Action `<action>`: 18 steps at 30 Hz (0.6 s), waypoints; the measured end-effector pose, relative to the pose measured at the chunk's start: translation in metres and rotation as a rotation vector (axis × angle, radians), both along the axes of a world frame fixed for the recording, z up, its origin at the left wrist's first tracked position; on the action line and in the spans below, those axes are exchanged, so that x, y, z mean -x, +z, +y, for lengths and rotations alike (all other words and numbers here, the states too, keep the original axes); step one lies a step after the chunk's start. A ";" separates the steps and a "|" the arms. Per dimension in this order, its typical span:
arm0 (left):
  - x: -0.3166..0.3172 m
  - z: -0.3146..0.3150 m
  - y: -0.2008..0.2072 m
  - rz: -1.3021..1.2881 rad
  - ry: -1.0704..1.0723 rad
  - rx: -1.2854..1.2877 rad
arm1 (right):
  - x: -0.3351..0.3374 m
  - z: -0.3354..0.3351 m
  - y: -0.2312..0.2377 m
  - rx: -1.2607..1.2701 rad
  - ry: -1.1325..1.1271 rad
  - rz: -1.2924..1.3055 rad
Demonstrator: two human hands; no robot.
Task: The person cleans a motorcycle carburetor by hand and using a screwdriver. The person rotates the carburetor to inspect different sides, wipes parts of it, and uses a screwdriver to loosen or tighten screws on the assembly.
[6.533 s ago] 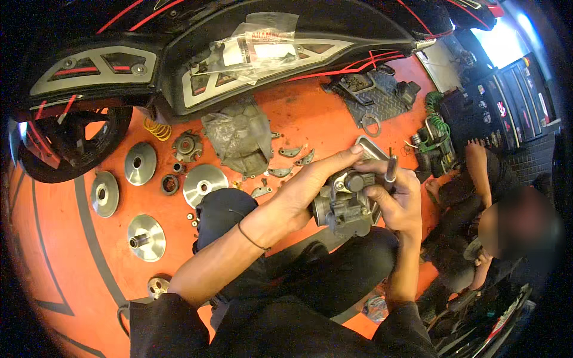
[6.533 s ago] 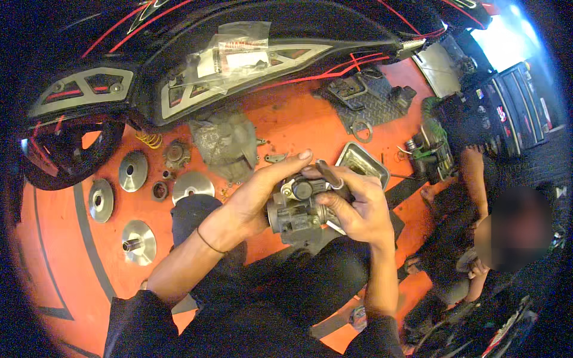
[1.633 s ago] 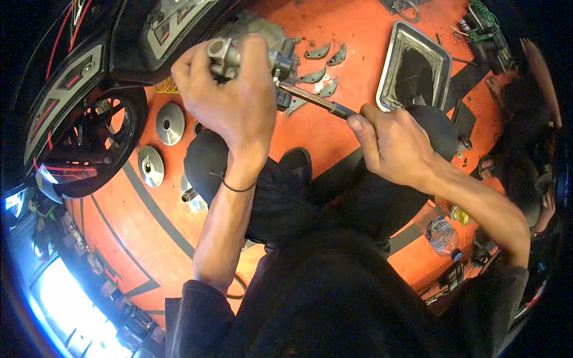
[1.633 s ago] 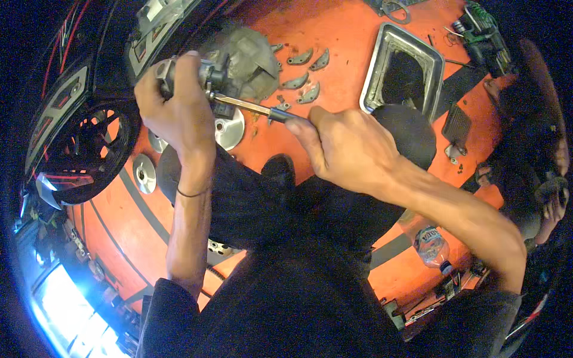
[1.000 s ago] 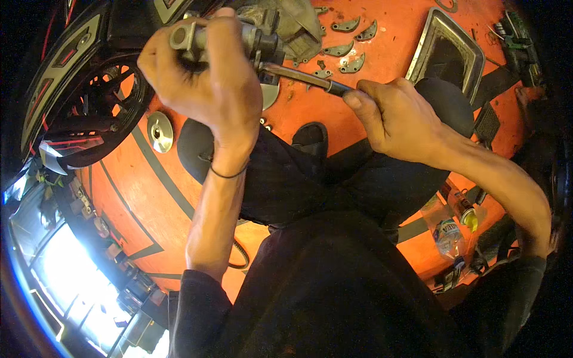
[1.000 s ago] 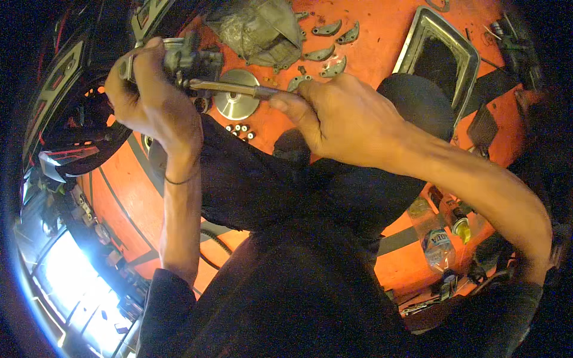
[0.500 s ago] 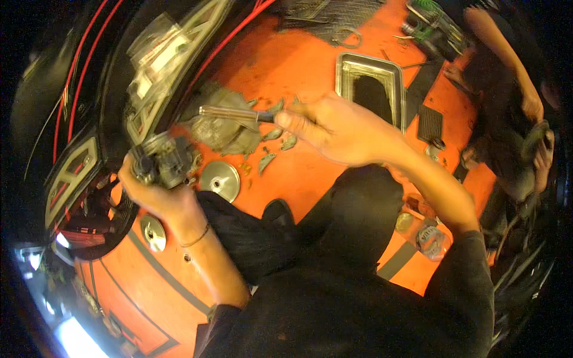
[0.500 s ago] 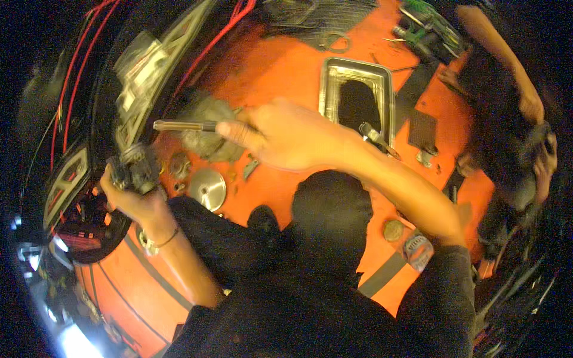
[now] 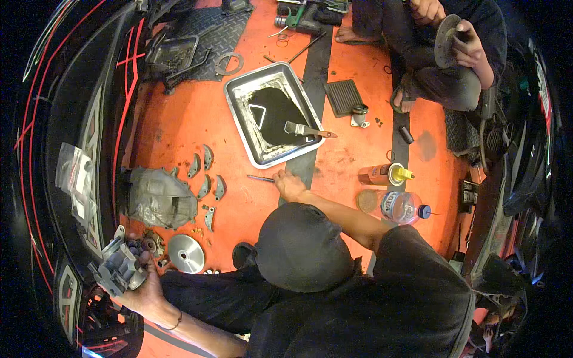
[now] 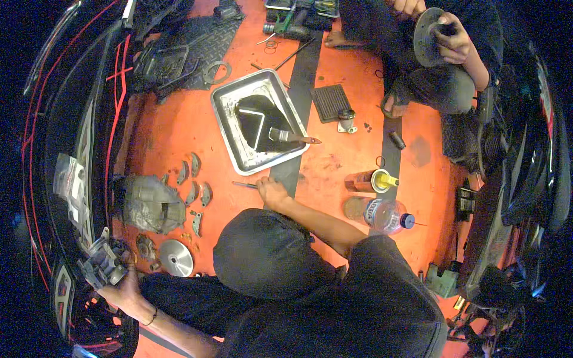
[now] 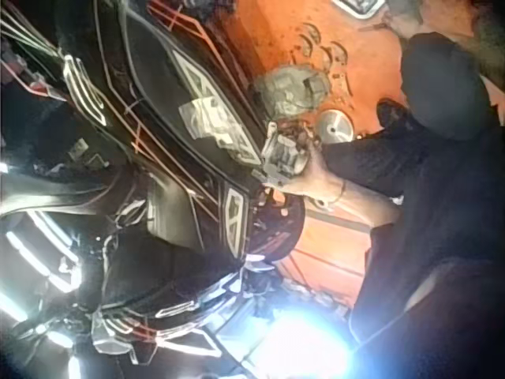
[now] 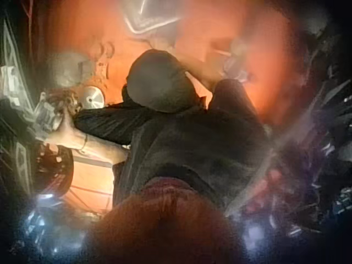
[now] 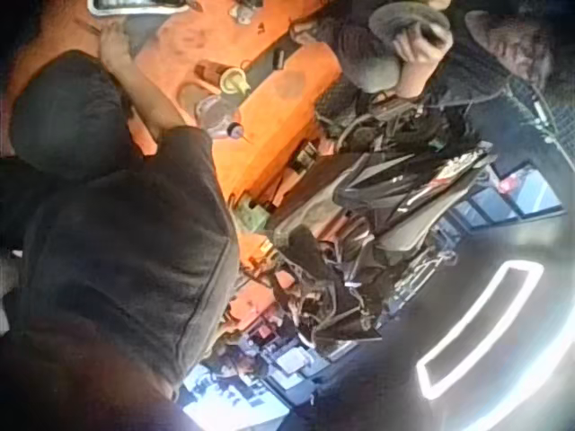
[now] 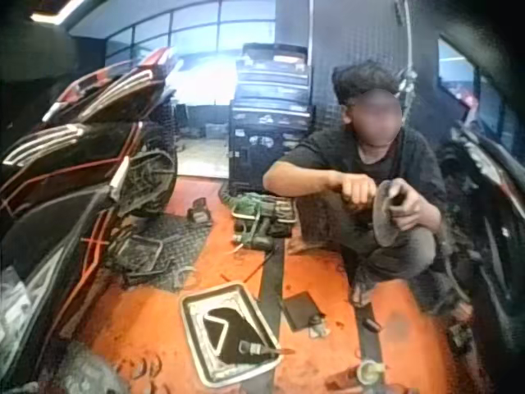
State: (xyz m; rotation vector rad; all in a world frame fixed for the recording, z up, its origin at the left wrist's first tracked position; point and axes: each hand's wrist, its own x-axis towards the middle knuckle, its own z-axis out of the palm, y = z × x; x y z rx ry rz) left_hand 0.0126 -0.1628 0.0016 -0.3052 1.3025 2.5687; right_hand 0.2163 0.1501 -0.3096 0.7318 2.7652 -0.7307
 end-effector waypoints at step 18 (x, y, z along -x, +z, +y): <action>-0.008 0.084 0.011 0.062 -0.373 -0.494 | 0.020 0.041 0.248 0.866 -0.462 0.674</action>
